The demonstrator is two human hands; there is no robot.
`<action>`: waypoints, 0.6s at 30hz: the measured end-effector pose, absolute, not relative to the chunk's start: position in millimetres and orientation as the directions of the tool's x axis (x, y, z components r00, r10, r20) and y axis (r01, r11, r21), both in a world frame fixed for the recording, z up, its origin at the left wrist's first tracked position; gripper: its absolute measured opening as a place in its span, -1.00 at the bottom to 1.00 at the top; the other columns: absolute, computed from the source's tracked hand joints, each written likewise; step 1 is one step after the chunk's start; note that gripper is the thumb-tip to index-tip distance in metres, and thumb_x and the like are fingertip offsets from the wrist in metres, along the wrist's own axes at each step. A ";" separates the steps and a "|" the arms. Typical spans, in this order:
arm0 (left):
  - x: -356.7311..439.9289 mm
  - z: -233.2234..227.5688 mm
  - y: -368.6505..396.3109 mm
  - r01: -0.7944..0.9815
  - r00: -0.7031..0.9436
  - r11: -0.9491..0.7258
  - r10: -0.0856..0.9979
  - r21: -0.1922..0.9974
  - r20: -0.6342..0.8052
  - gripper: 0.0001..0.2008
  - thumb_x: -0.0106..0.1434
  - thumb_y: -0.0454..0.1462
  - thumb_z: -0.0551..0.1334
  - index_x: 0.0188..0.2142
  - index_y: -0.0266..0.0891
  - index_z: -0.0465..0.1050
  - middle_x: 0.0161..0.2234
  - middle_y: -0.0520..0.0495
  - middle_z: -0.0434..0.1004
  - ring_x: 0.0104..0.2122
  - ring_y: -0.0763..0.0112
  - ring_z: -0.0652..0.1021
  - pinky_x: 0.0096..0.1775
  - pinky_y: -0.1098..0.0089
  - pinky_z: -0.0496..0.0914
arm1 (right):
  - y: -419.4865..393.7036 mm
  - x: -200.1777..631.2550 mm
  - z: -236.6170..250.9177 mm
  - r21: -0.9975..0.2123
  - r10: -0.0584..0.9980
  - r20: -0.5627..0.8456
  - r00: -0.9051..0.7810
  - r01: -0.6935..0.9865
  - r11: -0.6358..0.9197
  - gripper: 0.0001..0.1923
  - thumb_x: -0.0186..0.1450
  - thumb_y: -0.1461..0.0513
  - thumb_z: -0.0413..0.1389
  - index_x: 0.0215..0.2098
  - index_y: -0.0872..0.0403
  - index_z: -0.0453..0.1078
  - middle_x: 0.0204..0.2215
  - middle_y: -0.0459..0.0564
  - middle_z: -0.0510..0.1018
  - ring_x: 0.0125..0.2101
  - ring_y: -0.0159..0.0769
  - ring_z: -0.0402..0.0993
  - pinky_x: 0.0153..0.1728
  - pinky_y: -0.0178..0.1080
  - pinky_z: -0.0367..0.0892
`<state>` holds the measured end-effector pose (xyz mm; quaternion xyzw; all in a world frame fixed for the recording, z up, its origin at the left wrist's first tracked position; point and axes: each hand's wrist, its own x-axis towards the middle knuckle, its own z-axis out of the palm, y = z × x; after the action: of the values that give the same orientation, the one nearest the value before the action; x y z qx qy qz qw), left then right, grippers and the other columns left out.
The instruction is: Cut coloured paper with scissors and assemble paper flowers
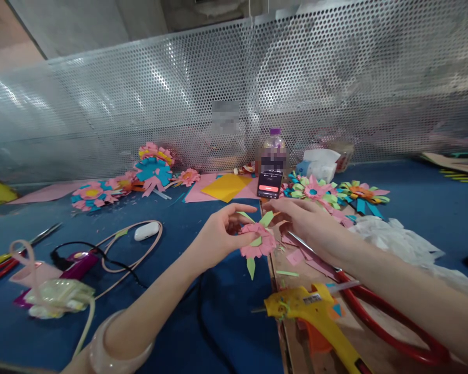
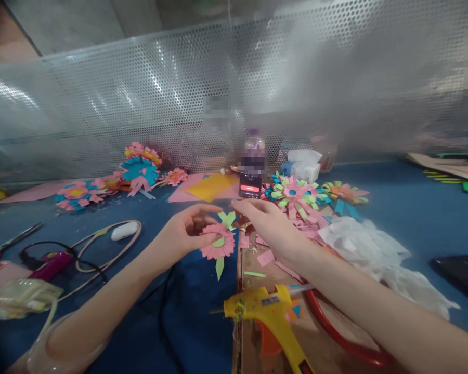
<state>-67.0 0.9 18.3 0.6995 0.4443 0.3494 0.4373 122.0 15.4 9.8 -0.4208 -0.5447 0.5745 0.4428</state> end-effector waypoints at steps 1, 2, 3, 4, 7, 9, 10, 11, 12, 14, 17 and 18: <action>-67.6 18.9 1.1 0.316 0.352 -0.220 0.931 0.923 0.101 -0.57 0.04 -0.27 0.27 -0.06 -0.19 0.29 -0.29 -0.04 0.46 -0.35 0.43 0.47 -0.34 0.42 0.34 | 16.4 122.4 9.8 -0.998 0.971 0.003 -0.241 -0.056 -0.010 -0.64 0.15 -0.01 0.08 -0.26 0.08 0.43 -0.36 0.04 0.50 -0.45 -0.35 0.39 -0.57 -0.33 0.23; -68.4 19.8 1.4 0.316 0.342 -0.219 0.934 0.923 0.105 -0.57 0.04 -0.27 0.27 -0.06 -0.19 0.30 -0.30 -0.04 0.46 -0.35 0.44 0.47 -0.35 0.43 0.34 | 17.3 123.2 9.7 -0.998 0.974 0.002 -0.229 -0.055 -0.011 -0.62 0.16 -0.02 0.06 -0.25 0.08 0.43 -0.33 0.06 0.50 -0.43 -0.33 0.39 -0.55 -0.32 0.24; -69.5 21.0 2.0 0.315 0.331 -0.221 0.937 0.923 0.111 -0.57 0.04 -0.27 0.28 -0.06 -0.19 0.31 -0.31 -0.03 0.46 -0.36 0.45 0.47 -0.36 0.44 0.34 | 18.2 124.3 9.5 -0.999 0.976 -0.001 -0.216 -0.046 -0.011 -0.61 0.17 -0.03 0.05 -0.25 0.09 0.43 -0.32 0.07 0.50 -0.42 -0.32 0.39 -0.54 -0.32 0.25; -71.0 22.4 2.9 0.312 0.323 -0.224 0.939 0.923 0.118 -0.57 0.03 -0.27 0.28 -0.07 -0.19 0.32 -0.31 -0.03 0.46 -0.35 0.45 0.46 -0.36 0.45 0.33 | 19.1 125.6 9.2 -1.000 0.980 0.000 -0.200 -0.023 -0.005 -0.61 0.18 -0.02 0.02 -0.25 0.10 0.43 -0.30 0.08 0.51 -0.41 -0.33 0.39 -0.53 -0.31 0.25; -77.4 26.8 7.6 0.285 0.288 -0.232 0.946 0.930 0.148 -0.56 0.03 -0.28 0.29 -0.07 -0.20 0.32 -0.30 -0.02 0.47 -0.35 0.48 0.46 -0.35 0.48 0.32 | 21.0 128.9 6.1 -0.975 0.976 0.071 -0.205 0.194 0.111 -0.67 0.22 0.04 -0.02 -0.24 0.08 0.43 -0.30 0.04 0.51 -0.40 -0.33 0.40 -0.46 -0.30 0.27; -82.5 28.9 11.6 0.240 0.251 -0.233 0.953 0.942 0.172 -0.55 0.02 -0.27 0.30 -0.06 -0.21 0.30 -0.30 -0.03 0.48 -0.33 0.48 0.47 -0.33 0.48 0.32 | 21.5 128.7 2.1 -0.873 0.936 0.113 -0.333 0.416 0.253 -0.75 0.22 0.11 0.01 -0.27 0.04 0.45 -0.32 -0.01 0.52 -0.39 -0.33 0.40 -0.39 -0.28 0.28; -84.9 29.6 13.5 0.219 0.233 -0.233 0.955 0.947 0.181 -0.54 0.01 -0.27 0.31 -0.07 -0.22 0.30 -0.30 -0.03 0.48 -0.31 0.47 0.47 -0.31 0.48 0.33 | 21.5 127.6 -0.4 -0.798 0.904 0.103 -0.415 0.508 0.325 -0.77 0.21 0.14 0.02 -0.28 0.03 0.46 -0.33 -0.03 0.52 -0.39 -0.33 0.40 -0.37 -0.27 0.29; -86.9 30.0 15.2 0.206 0.216 -0.233 0.958 0.950 0.188 -0.54 0.01 -0.27 0.31 -0.07 -0.23 0.30 -0.30 -0.03 0.47 -0.30 0.46 0.47 -0.29 0.47 0.33 | 21.4 125.8 -2.9 -0.720 0.866 0.082 -0.494 0.572 0.394 -0.78 0.20 0.15 0.04 -0.28 0.03 0.48 -0.32 -0.02 0.51 -0.38 -0.32 0.40 -0.35 -0.26 0.29; -88.6 30.2 16.6 0.200 0.205 -0.233 0.960 0.952 0.192 -0.54 0.00 -0.27 0.31 -0.07 -0.24 0.30 -0.30 -0.03 0.47 -0.29 0.45 0.47 -0.27 0.46 0.33 | 21.3 123.5 -5.2 -0.646 0.823 0.064 -0.564 0.605 0.465 -0.78 0.19 0.17 0.06 -0.24 0.02 0.48 -0.30 -0.01 0.50 -0.36 -0.31 0.40 -0.32 -0.25 0.29; -90.7 29.8 18.4 0.212 0.194 -0.234 0.962 0.949 0.194 -0.54 0.00 -0.28 0.31 -0.08 -0.25 0.30 -0.30 -0.04 0.46 -0.29 0.45 0.47 -0.26 0.44 0.33 | 21.3 117.9 -8.2 -0.527 0.726 0.061 -0.685 0.596 0.606 -0.73 0.20 0.19 0.07 -0.14 0.01 0.46 -0.23 0.03 0.47 -0.27 -0.27 0.38 -0.23 -0.23 0.28; -91.7 28.4 19.4 0.230 0.193 -0.241 0.961 0.943 0.199 -0.54 0.00 -0.29 0.30 -0.07 -0.26 0.30 -0.31 -0.05 0.46 -0.31 0.43 0.47 -0.28 0.42 0.33 | 22.5 109.5 -7.7 -0.421 0.612 0.060 -0.789 0.536 0.732 -0.70 0.26 0.24 0.02 -0.06 -0.02 0.41 -0.19 0.06 0.42 -0.19 -0.25 0.34 -0.16 -0.23 0.24; -91.8 27.8 19.7 0.233 0.195 -0.244 0.960 0.942 0.200 -0.54 -0.01 -0.29 0.30 -0.07 -0.26 0.30 -0.31 -0.05 0.46 -0.32 0.43 0.47 -0.29 0.42 0.33 | 23.1 107.0 -6.9 -0.410 0.602 0.044 -0.797 0.535 0.739 -0.71 0.27 0.24 0.00 -0.06 -0.01 0.41 -0.21 0.07 0.42 -0.20 -0.26 0.34 -0.18 -0.25 0.25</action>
<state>-91.8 19.7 27.8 0.6539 0.4560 0.4409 0.4125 107.0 23.1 -6.9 -0.3064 -0.9283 0.1919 0.0871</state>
